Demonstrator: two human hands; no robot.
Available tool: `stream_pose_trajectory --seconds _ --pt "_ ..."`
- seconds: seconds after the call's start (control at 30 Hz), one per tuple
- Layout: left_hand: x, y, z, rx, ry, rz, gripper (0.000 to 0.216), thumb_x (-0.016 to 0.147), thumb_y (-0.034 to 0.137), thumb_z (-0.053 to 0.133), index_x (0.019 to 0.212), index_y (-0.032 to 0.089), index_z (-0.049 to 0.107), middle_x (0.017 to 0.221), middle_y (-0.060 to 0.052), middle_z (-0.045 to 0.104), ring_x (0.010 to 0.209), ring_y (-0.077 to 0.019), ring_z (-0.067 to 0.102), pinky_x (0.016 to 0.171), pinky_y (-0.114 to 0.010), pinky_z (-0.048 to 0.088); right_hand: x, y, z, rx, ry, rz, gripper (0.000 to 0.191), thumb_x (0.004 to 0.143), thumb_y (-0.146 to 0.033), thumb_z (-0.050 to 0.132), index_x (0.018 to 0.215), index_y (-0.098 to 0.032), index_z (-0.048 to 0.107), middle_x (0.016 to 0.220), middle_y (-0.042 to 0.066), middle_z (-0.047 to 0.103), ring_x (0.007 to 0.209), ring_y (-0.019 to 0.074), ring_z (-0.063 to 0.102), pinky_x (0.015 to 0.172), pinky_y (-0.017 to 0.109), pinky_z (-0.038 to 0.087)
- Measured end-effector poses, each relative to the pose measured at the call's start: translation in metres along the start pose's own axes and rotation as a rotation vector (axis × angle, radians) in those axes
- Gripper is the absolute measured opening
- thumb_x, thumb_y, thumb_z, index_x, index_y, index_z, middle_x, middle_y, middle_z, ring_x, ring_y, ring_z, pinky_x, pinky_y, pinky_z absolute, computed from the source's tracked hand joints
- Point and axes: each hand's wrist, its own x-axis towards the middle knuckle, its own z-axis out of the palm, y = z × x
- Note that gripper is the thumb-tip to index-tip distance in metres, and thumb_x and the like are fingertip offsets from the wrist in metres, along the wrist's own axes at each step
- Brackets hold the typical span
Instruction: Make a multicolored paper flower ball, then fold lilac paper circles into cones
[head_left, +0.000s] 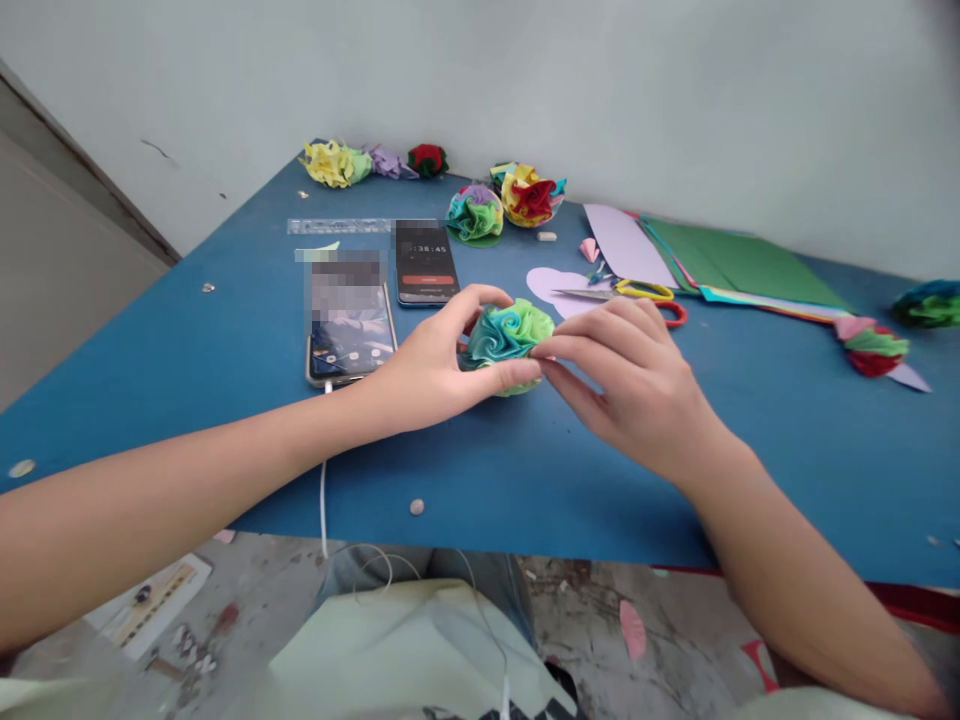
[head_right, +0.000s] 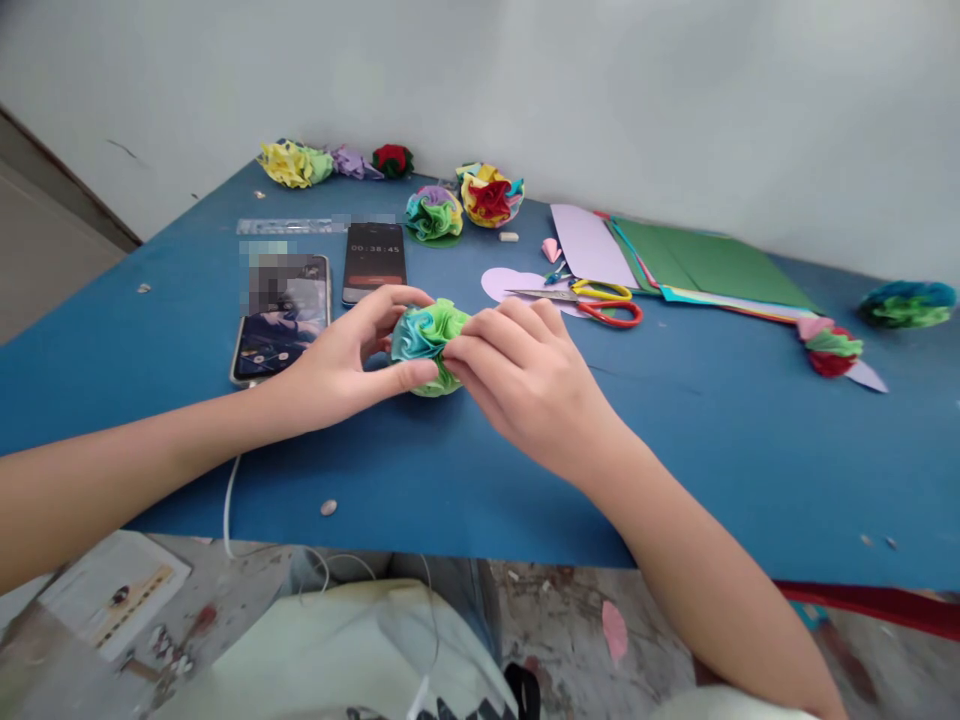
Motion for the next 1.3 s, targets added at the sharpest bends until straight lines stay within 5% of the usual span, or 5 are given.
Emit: stream_pose_trajectory --seconds 0.13,0.3,0.57,0.9,1.3 --pt "0.002 -0.002 -0.002 -0.116 0.025 -0.053 0.043 0.089 0.046 0.038 0.12 0.017 0.043 0.108 -0.008 0.055 0.099 -0.02 0.053 0.082 -0.031 0.042 -0.001 0.0 0.003 0.038 -0.019 0.015 0.01 0.084 -0.021 0.055 0.094 -0.018 0.057 0.085 0.004 0.061 0.08 0.0163 0.051 0.071 0.032 0.036" --pt "0.006 -0.006 -0.003 -0.174 -0.048 -0.045 0.041 0.087 0.044 0.045 0.115 0.015 0.051 0.118 -0.008 0.055 0.109 -0.022 0.049 0.092 -0.032 0.038 -0.002 0.002 0.004 0.025 -0.011 -0.019 0.012 0.085 -0.02 0.054 0.097 -0.021 0.058 0.087 0.003 0.062 0.079 0.0157 0.05 0.071 0.032 0.036" --pt "0.008 0.0 -0.002 -0.298 -0.066 -0.079 0.03 0.082 0.041 0.052 0.096 0.015 0.058 0.089 -0.003 0.06 0.085 -0.016 0.054 0.074 -0.026 0.041 -0.001 0.002 0.007 -0.011 -0.001 0.026 0.007 0.087 -0.019 0.049 0.09 -0.018 0.055 0.083 0.006 0.06 0.078 0.0175 0.049 0.07 0.033 0.039" --pt "0.009 -0.005 -0.004 -0.408 -0.079 -0.202 0.033 0.077 0.035 0.057 0.105 0.019 0.053 0.092 -0.002 0.057 0.088 -0.0174 0.054 0.078 -0.03 0.042 0.0 0.003 0.017 -0.026 0.09 -0.012 0.005 0.086 -0.02 0.051 0.089 -0.019 0.055 0.081 0.004 0.062 0.076 0.0168 0.051 0.067 0.032 0.038" --pt "0.01 -0.008 -0.008 -0.338 -0.191 -0.115 0.043 0.073 0.029 0.064 0.11 0.02 0.045 0.095 -0.002 0.055 0.088 -0.0152 0.055 0.078 -0.028 0.045 -0.002 0.006 0.014 -0.069 0.079 -0.057 0.008 0.086 -0.02 0.051 0.09 -0.017 0.057 0.082 0.005 0.063 0.077 0.0168 0.051 0.069 0.032 0.04"
